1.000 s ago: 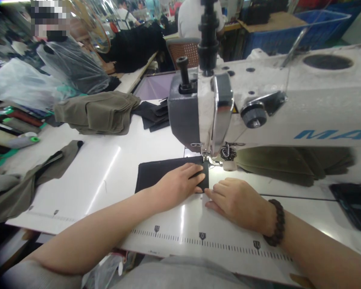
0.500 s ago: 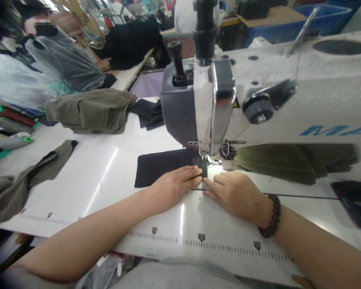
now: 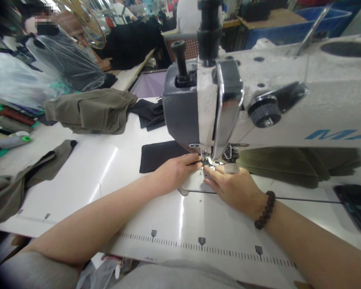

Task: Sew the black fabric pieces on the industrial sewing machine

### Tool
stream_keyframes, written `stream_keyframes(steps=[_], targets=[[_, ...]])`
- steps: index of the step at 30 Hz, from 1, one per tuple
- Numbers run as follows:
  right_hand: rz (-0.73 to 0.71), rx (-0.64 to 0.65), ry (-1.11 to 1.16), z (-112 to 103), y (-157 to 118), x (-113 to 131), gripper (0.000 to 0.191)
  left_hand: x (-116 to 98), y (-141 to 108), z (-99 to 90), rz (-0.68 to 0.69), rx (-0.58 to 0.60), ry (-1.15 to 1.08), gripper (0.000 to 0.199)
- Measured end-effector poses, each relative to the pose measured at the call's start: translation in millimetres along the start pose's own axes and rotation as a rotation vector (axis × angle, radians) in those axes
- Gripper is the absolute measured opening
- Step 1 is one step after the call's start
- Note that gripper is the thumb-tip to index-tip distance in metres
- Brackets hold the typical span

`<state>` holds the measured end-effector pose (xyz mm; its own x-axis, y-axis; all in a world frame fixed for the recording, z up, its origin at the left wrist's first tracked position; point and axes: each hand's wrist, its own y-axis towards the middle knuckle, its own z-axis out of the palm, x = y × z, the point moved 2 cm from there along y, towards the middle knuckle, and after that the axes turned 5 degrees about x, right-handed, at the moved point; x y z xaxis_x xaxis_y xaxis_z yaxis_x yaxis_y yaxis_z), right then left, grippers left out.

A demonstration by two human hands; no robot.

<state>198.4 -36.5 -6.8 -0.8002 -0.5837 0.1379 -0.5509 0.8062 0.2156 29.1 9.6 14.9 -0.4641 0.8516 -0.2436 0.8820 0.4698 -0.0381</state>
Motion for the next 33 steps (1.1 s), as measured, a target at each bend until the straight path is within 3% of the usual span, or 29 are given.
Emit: stream_keyframes(steps=[12,23,28,33], targets=[[0.025,0.058,0.021,3.4,-1.2,-0.7,0.036,14.7,10.7,3.9,-0.036,-0.086,0.045,0.023],[-0.012,-0.016,0.018,8.8,-3.6,-1.9,0.034,8.5,5.3,-1.0,-0.05,-0.038,0.127,0.022],[-0.032,-0.092,0.018,16.3,-7.7,-5.7,0.032,6.5,-3.9,-3.1,-0.219,-0.019,0.281,0.013],[-0.036,-0.123,0.001,20.9,-8.6,-9.1,0.032,40.4,11.1,-8.4,-0.392,-0.062,0.27,0.016]])
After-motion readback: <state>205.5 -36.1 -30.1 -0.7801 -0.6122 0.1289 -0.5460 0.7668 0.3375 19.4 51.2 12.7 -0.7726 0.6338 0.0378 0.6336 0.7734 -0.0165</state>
